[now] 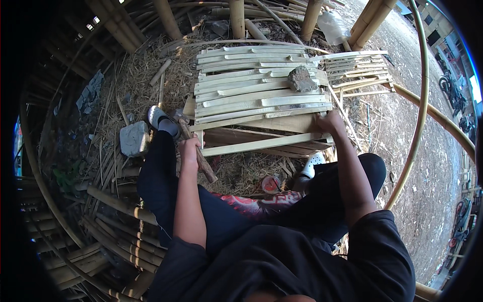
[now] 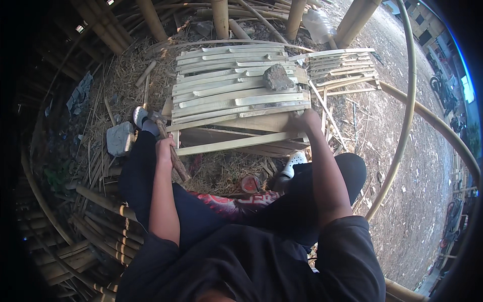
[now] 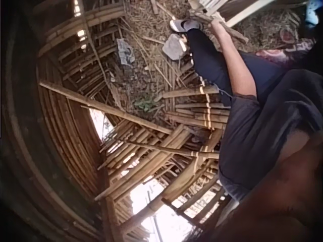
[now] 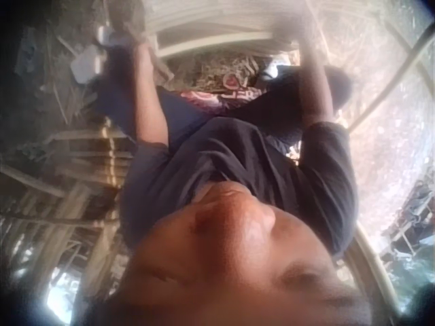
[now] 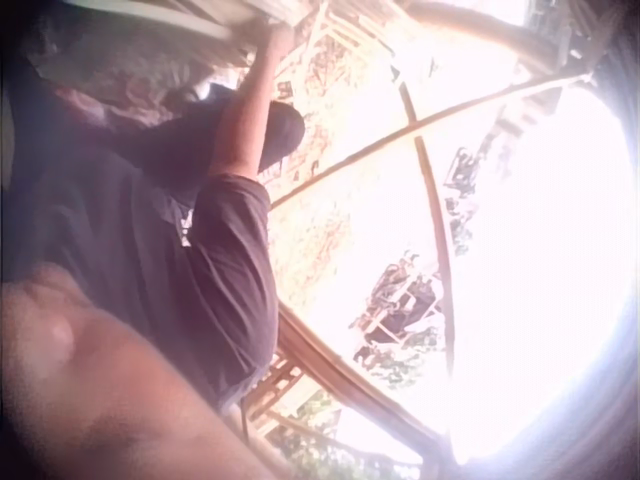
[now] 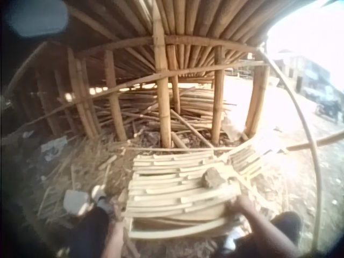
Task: The person hammers nails into a wooden and bamboo frame structure while using a hammer by hand.
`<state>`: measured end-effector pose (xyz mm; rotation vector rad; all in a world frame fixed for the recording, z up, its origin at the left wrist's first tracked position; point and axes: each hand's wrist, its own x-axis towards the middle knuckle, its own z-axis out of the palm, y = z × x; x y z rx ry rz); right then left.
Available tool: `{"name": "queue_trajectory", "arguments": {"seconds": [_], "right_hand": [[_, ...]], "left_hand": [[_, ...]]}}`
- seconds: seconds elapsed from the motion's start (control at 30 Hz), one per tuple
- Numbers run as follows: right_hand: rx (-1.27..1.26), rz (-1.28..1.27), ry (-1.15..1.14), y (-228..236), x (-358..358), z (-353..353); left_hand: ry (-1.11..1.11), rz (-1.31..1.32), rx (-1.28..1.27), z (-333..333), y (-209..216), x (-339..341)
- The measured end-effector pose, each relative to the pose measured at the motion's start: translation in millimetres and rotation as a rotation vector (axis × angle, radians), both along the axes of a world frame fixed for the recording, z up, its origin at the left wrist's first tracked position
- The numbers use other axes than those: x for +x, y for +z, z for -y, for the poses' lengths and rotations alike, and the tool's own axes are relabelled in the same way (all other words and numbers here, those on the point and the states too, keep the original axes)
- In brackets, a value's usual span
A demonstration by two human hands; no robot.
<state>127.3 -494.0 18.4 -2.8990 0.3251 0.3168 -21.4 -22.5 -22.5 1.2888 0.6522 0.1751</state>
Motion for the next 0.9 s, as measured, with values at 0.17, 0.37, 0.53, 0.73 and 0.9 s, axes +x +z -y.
{"name": "queue_trajectory", "arguments": {"seconds": [0.17, 0.37, 0.53, 0.73, 0.9], "right_hand": [[-0.017, 0.219, -0.157, -3, -15, -16], [-0.007, 0.24, -0.134, -9, -15, -9], [0.021, 0.275, -0.119, -11, -13, -7], [0.055, 0.272, -0.1, -7, -7, -8], [0.062, 0.268, -0.097, -1, -6, -10]], "left_hand": [[0.098, 0.061, -0.011, 7, -2, 1], [0.155, 0.066, 0.027, 17, 2, 2], [0.098, 0.077, 0.077, 22, 10, -3], [0.111, 0.082, 0.066, 23, 6, -1], [0.108, 0.134, 0.064, 24, 2, 1]]}}
